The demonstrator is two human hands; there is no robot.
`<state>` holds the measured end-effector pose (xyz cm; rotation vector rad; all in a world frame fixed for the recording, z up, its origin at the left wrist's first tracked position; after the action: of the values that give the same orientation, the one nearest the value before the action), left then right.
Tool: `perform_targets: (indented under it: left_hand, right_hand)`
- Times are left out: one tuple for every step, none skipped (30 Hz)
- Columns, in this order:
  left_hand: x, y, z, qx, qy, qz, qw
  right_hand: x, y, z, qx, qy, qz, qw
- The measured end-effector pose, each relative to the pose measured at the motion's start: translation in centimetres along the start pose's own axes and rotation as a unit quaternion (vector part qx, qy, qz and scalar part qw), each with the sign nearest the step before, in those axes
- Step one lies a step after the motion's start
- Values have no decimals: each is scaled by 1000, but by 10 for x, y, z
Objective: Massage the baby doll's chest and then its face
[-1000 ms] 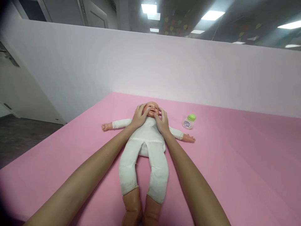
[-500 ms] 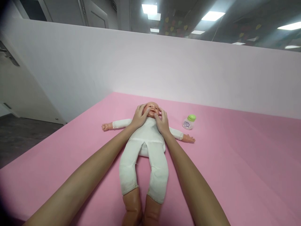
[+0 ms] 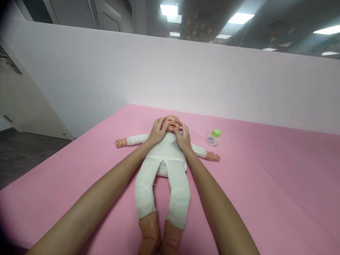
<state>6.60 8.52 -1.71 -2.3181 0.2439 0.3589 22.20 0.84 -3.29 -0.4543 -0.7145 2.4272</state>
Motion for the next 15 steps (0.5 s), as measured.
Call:
perform_targets:
  left_hand:
    - [0,0,0,-1,0,1,1000]
    - [1,0,1,-3,-1,1,1000]
    - [1,0,1,-3,-1,1,1000]
    - [1,0,2,-3,-1,0,1000]
    - [1,0,2,-3,-2,-1,1000]
    - [1,0,2,-2,-2,-1,1000]
    - [1,0,2,-2,-3,-1,1000]
    - [2,0,3,-3,-4,-1,1000]
    - [2,0,3,-4,-4,0,1000]
    - [2,0,3,-6,-4,0,1000]
    - [1,0,3,-8,-5,0,1000]
    - [1,0,3,-10,-5,0,1000]
    - [1,0,3,-11,-5,-1,1000]
    - [1,0,3,-10,-5,-1,1000]
    - [1,0,3,-9,-5,-1,1000]
  right_hand:
    - [0,0,0,1,0,0,1000]
    - [0,0,0,1,0,-1,1000]
    - [0,0,0,1,-1,-1,1000]
    - [0,0,0,1,-1,-1,1000]
    - [0,0,1,0,-1,-1,1000]
    - [0,0,1,-1,-1,0,1000]
    - [0,0,1,-1,0,0,1000]
    - [0,0,1,0,2,0,1000]
    - [0,0,1,1,3,0,1000]
    - [0,0,1,2,3,0,1000]
    - [0,0,1,3,2,-1,1000]
    - [0,0,1,4,2,-1,1000]
    - [0,0,1,4,0,-1,1000]
    - [0,0,1,5,-1,0,1000]
    - [0,0,0,6,-2,0,1000]
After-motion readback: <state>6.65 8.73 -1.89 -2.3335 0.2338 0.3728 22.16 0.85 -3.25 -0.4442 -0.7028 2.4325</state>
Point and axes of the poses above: each hand's wrist, its own y-axis away from the middle knuckle, its own x-axis out of the palm, z = x × y, the point moved 1 cm from there along -y, towards the middle knuckle, and after that the axes turned 3 degrees about -z, right-handed, at the moved point
